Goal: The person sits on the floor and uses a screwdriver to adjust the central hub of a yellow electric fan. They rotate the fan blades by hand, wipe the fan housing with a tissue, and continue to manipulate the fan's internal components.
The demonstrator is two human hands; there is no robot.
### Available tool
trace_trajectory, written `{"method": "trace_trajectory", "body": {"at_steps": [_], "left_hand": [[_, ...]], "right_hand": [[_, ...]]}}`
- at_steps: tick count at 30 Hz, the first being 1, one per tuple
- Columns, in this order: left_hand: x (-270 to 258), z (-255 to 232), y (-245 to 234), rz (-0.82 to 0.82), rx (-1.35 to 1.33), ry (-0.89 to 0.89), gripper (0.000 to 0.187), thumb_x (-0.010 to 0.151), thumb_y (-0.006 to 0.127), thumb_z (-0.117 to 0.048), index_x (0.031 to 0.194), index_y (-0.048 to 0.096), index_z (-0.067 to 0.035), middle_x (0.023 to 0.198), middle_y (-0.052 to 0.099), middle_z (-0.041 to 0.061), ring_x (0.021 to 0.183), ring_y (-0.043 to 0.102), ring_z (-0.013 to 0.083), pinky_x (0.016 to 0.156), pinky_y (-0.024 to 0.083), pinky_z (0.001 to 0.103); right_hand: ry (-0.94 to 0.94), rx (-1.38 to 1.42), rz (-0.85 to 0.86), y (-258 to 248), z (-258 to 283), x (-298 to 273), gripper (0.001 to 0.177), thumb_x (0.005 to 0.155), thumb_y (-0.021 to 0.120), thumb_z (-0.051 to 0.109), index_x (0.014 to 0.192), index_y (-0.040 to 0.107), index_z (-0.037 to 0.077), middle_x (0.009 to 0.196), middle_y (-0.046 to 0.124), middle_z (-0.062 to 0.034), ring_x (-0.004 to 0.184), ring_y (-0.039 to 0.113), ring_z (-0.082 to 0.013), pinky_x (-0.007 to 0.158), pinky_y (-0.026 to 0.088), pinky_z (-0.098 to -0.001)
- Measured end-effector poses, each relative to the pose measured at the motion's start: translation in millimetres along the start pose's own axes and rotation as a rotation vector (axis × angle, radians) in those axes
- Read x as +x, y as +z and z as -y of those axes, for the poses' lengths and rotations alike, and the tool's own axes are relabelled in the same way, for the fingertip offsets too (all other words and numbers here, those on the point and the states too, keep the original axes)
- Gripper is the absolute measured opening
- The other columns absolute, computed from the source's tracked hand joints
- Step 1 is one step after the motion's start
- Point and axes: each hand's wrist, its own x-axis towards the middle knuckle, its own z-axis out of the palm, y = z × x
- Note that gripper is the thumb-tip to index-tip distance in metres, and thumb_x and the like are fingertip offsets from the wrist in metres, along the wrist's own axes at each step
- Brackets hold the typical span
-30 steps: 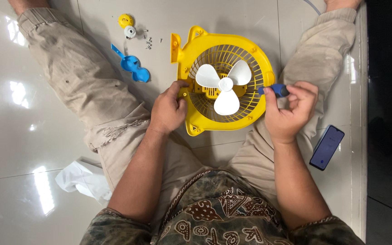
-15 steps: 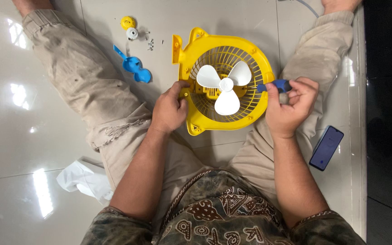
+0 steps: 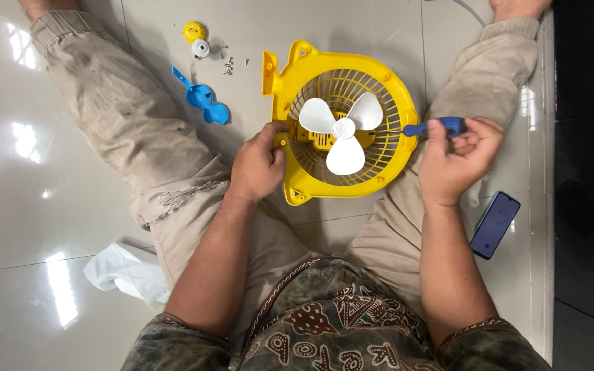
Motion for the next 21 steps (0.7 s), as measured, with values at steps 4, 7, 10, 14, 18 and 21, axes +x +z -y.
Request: {"method": "trace_trajectory", "body": {"at_steps": [4,7,10,14,18,21], "left_hand": [[1,-1,1,-0.011,0.004,0.024,0.042,0.085,0.055,-0.006,0.126,0.06,-0.011,0.112,0.072,0.02,0.099,0.069,0.04,0.087,0.055,0.047],[1,-1,1,-0.021,0.006,0.054,0.041,0.085,0.055,-0.006,0.125,0.06,-0.011,0.111,0.072,0.02,0.099,0.069,0.0405,0.087,0.054,0.047],[0,-3,0,-0.036,0.01,0.082,0.041,0.085,0.055,-0.006,0.125,0.061,-0.011,0.112,0.072,0.02,0.1,0.069,0.0409,0.087,0.054,0.048],[-2,-6,0,-0.037,0.003,0.083,0.039,0.085,0.06,-0.01,0.124,0.06,-0.012,0.109,0.072,0.02,0.095,0.069,0.0409,0.082,0.055,0.049],[-3,-10,3,-0.081,0.051,0.065,0.038,0.085,0.074,-0.023,0.119,0.061,-0.012,0.104,0.073,0.018,0.093,0.07,0.0402,0.077,0.055,0.049],[-3,-8,4,-0.08,0.071,0.059,0.038,0.088,0.075,-0.024,0.122,0.06,-0.012,0.105,0.074,0.017,0.096,0.07,0.0403,0.079,0.055,0.048]], "right_hand": [[-0.264,-0.267,0.113,8,33,1,0.043,0.089,0.094,-0.003,0.115,0.06,0.001,0.121,0.058,-0.0155,0.094,0.06,-0.0198,0.079,0.053,-0.0308],[-0.253,-0.194,0.182,21,53,4,0.039,0.089,0.095,0.0,0.112,0.063,-0.001,0.118,0.06,-0.0134,0.095,0.062,-0.0219,0.074,0.054,-0.0283],[-0.261,-0.26,0.143,31,64,9,0.044,0.08,0.099,0.005,0.103,0.061,0.001,0.11,0.058,-0.0132,0.09,0.062,-0.0232,0.072,0.053,-0.03],[-0.225,-0.267,0.11,38,67,15,0.037,0.082,0.098,0.001,0.097,0.065,0.002,0.099,0.058,-0.0103,0.081,0.061,-0.0215,0.068,0.051,-0.0314],[-0.272,-0.233,0.107,37,67,14,0.035,0.083,0.095,-0.002,0.098,0.064,0.002,0.098,0.06,-0.0107,0.086,0.064,-0.024,0.074,0.054,-0.0338],[-0.3,-0.192,0.122,33,64,13,0.032,0.086,0.091,-0.005,0.102,0.064,0.002,0.104,0.063,-0.0118,0.095,0.067,-0.0271,0.084,0.055,-0.0353]]}}
